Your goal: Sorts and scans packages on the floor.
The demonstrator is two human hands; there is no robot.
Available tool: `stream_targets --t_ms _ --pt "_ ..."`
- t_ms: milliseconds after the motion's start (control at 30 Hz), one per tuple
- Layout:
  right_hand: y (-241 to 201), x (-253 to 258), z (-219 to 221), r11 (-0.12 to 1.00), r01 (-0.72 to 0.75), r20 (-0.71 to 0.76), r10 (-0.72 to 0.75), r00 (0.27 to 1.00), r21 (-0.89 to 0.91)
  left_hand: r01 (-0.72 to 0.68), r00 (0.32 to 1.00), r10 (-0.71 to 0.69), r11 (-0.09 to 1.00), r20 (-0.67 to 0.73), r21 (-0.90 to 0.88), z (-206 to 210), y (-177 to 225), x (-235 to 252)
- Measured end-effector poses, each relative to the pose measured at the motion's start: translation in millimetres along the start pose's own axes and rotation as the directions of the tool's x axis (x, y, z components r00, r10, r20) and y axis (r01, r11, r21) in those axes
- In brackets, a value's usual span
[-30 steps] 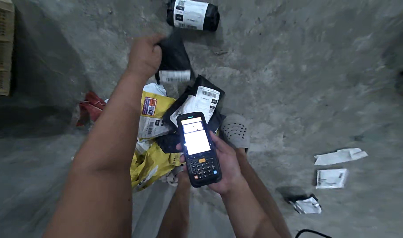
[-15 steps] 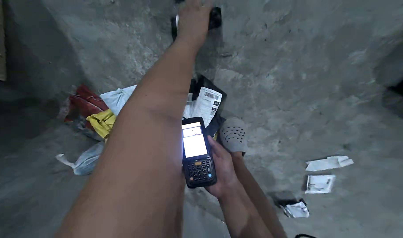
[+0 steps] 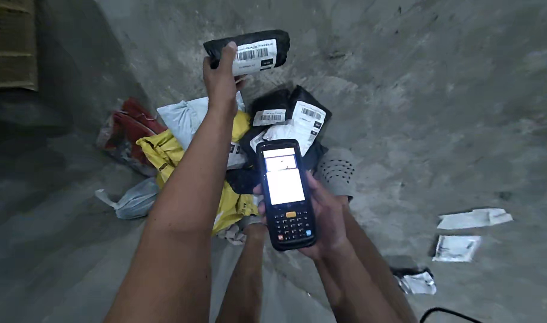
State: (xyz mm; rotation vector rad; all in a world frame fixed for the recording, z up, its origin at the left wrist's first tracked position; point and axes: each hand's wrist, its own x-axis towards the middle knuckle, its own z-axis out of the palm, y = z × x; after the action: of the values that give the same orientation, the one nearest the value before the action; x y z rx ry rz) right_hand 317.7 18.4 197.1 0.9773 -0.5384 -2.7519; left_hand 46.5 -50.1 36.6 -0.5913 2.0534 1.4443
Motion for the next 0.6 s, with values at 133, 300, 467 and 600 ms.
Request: stream_targets --t_ms 133,300,467,600 --pt "13 -3 -5 0.997 -0.017 0.005 0.017 1.000 -0.074 0.034 0.999 -0.034 0.999 -0.003 -0.029 -13 -10 -11" --pt "26 -8 -10 0.991 -0.023 -0.011 0.022 1.000 -0.134 -0.039 0.998 0.039 0.999 -0.058 0.002 -29 -18 -33" --pt "40 -10 -14 0.974 -0.088 -0.033 0.083 0.996 -0.209 -0.155 0.966 0.176 0.981 -0.188 0.121 -73 -31 -77" --pt "49 -16 -12 0.918 -0.055 -0.094 0.019 0.995 -0.394 -0.068 0.971 0.097 0.988 -0.220 0.137 -132 -55 -164"
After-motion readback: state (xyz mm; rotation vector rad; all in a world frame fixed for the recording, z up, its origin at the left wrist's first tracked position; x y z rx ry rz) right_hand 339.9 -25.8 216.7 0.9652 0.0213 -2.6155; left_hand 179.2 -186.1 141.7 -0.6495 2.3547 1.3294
